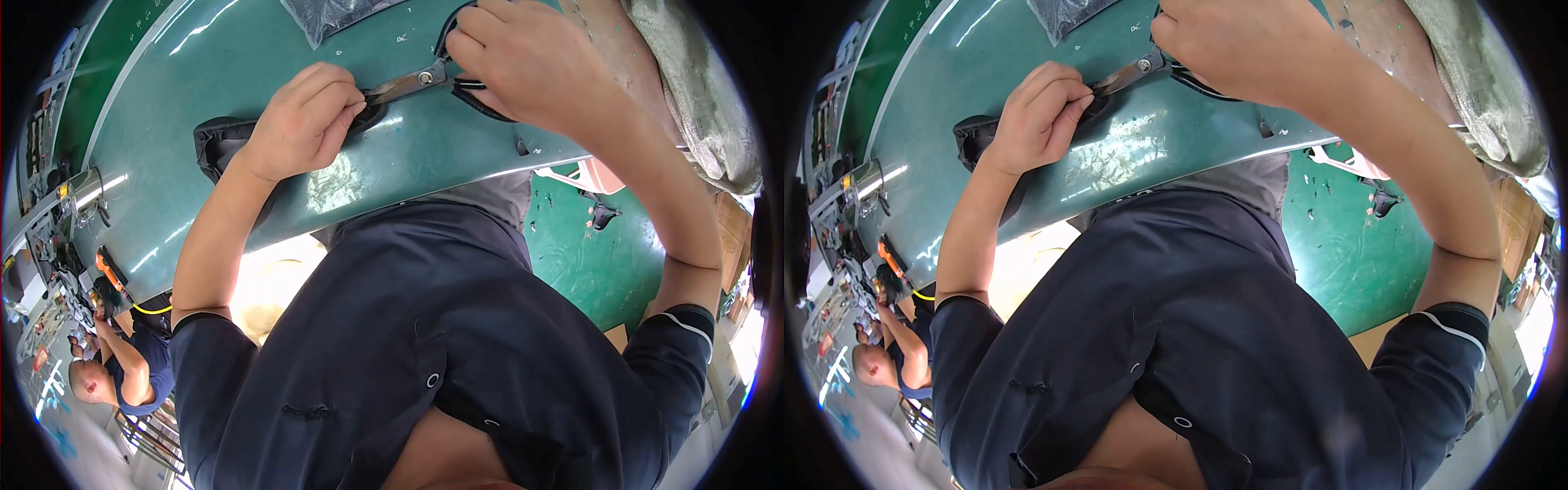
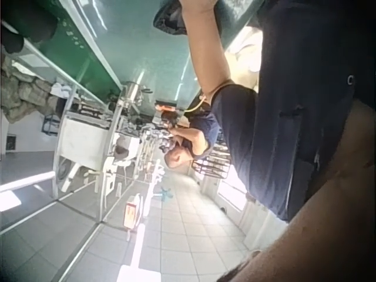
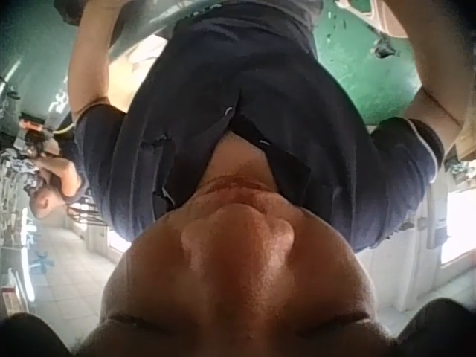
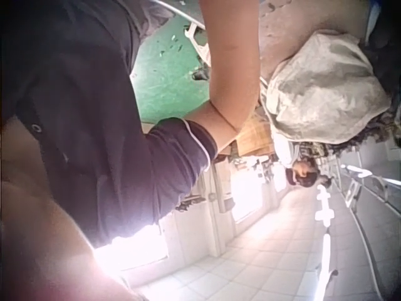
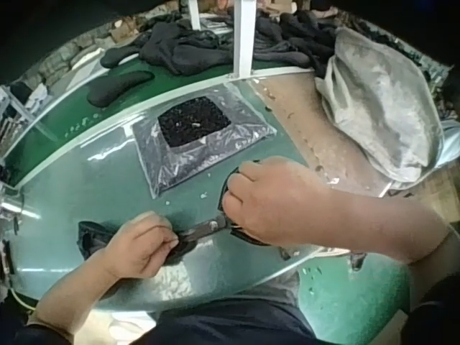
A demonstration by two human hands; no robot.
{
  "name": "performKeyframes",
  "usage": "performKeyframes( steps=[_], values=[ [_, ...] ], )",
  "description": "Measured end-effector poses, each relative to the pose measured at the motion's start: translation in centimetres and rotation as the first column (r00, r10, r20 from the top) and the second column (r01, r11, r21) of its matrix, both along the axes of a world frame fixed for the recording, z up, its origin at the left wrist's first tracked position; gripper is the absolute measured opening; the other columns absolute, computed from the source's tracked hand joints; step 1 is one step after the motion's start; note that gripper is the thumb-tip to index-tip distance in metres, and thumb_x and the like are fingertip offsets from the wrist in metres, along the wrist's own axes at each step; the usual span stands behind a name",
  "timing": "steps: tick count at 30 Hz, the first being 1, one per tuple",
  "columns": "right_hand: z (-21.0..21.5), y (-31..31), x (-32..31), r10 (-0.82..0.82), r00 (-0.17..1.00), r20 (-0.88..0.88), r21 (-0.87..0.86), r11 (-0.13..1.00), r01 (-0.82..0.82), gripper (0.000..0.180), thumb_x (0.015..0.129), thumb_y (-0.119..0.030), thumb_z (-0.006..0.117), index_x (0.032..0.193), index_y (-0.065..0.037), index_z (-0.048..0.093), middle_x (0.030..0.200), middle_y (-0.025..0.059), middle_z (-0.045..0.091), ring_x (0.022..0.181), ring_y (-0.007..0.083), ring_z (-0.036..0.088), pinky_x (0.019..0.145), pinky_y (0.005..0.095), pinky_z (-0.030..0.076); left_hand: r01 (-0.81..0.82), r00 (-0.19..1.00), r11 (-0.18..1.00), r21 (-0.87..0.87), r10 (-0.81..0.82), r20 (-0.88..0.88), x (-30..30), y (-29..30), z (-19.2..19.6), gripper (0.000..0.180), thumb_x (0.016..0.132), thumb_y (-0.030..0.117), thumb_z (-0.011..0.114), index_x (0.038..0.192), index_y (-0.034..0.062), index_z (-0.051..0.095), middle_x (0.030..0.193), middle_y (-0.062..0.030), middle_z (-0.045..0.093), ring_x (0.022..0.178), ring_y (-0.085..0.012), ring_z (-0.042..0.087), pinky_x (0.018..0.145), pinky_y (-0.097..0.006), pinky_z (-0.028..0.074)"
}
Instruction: Trimming excess material from bicycle seat covers using scissors at a production line.
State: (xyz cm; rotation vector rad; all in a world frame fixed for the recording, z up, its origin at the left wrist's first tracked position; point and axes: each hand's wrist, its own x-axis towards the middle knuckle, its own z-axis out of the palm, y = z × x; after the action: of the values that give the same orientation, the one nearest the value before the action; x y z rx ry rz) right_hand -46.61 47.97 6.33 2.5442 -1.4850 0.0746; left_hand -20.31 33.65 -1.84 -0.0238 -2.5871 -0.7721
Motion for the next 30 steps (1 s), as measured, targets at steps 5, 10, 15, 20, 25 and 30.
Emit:
performKeyframes(
  steps=[5, 10, 15, 20, 25, 30],
  values=[
    [0.6, -1.7, -0.7, 0.128, 0.985, -0.114, 0.176, 0.979, -0.107, 0.019, 0.088, -0.023, 0.065, 0.088, -0.004, 0.07, 0.087, 0.0095, 0.069, 0.083, 0.0272, 0.068, 0.069, 0.0375, 0.058, 0.029, 0.999, 1.0, -0.009, -0.029, -0.029, -0.2, 0.0, -0.3, 0.015, 0.085, -0.007, 0.075, 0.097, -0.0021, 0.067, 0.092, -0.0145, 0.064, 0.078, -0.0313, 0.062, 0.07, -0.038, 0.052],
    [1.5, -1.9, -0.1, 0.118, 0.985, -0.13, 0.297, 0.952, -0.075, 0.022, 0.087, -0.026, 0.066, 0.089, -0.004, 0.07, 0.087, 0.0102, 0.069, 0.084, 0.0274, 0.068, 0.069, 0.0389, 0.058, 0.021, 0.999, 1.0, 0.013, -0.021, -0.032, 0.1, 0.0, 0.0, 0.015, 0.085, -0.008, 0.074, 0.096, -0.0021, 0.066, 0.092, -0.0144, 0.065, 0.079, -0.0313, 0.062, 0.07, -0.038, 0.052],
    [-1.2, 0.2, -2.0, -0.004, 1.0, 0.027, 0.135, 0.991, 0.0, 0.037, 0.074, -0.026, 0.083, 0.095, -0.007, 0.061, 0.096, 0.0055, 0.061, 0.092, 0.0258, 0.064, 0.076, 0.0398, 0.055, 0.016, 0.999, 0.996, 0.082, -0.013, -0.043, 0.1, -0.4, -0.4, 0.015, 0.085, -0.008, 0.074, 0.095, -0.0016, 0.066, 0.093, -0.0139, 0.065, 0.079, -0.0309, 0.062, 0.071, -0.037, 0.052],
    [1.5, -0.3, -0.5, -0.041, 0.996, -0.076, 0.213, 0.975, 0.056, 0.032, 0.082, -0.034, 0.073, 0.093, -0.005, 0.066, 0.091, 0.0099, 0.067, 0.09, 0.0278, 0.067, 0.073, 0.0407, 0.056, 0.048, 0.997, 0.996, 0.069, -0.043, -0.069, 0.3, -0.6, -0.3, 0.015, 0.084, -0.009, 0.074, 0.094, -0.0017, 0.066, 0.092, -0.0136, 0.065, 0.08, -0.0305, 0.062, 0.071, -0.038, 0.052],
    [-4.1, -1.8, -1.4, 0.146, 0.973, 0.18, -0.114, 0.985, -0.127, 0.036, 0.079, -0.036, 0.076, 0.094, -0.005, 0.063, 0.091, 0.0094, 0.064, 0.091, 0.0295, 0.066, 0.074, 0.0418, 0.055, 0.046, 0.996, 0.997, 0.054, -0.042, -0.08, 0.2, -0.6, -0.5, 0.015, 0.084, -0.009, 0.074, 0.093, -0.0019, 0.065, 0.092, -0.0133, 0.065, 0.08, -0.0303, 0.062, 0.071, -0.038, 0.052],
    [-1.4, -0.9, 0.5, -0.072, 0.997, 0.014, 0.154, 0.986, 0.069, 0.034, 0.077, -0.029, 0.082, 0.092, -0.007, 0.06, 0.094, 0.0065, 0.062, 0.094, 0.0263, 0.065, 0.076, 0.0408, 0.056, 0.039, 0.996, 0.998, 0.051, -0.034, -0.083, 0.3, -0.4, -0.4, 0.014, 0.084, -0.009, 0.074, 0.093, -0.0021, 0.066, 0.092, -0.0132, 0.065, 0.08, -0.0304, 0.062, 0.071, -0.038, 0.052]
  ],
)
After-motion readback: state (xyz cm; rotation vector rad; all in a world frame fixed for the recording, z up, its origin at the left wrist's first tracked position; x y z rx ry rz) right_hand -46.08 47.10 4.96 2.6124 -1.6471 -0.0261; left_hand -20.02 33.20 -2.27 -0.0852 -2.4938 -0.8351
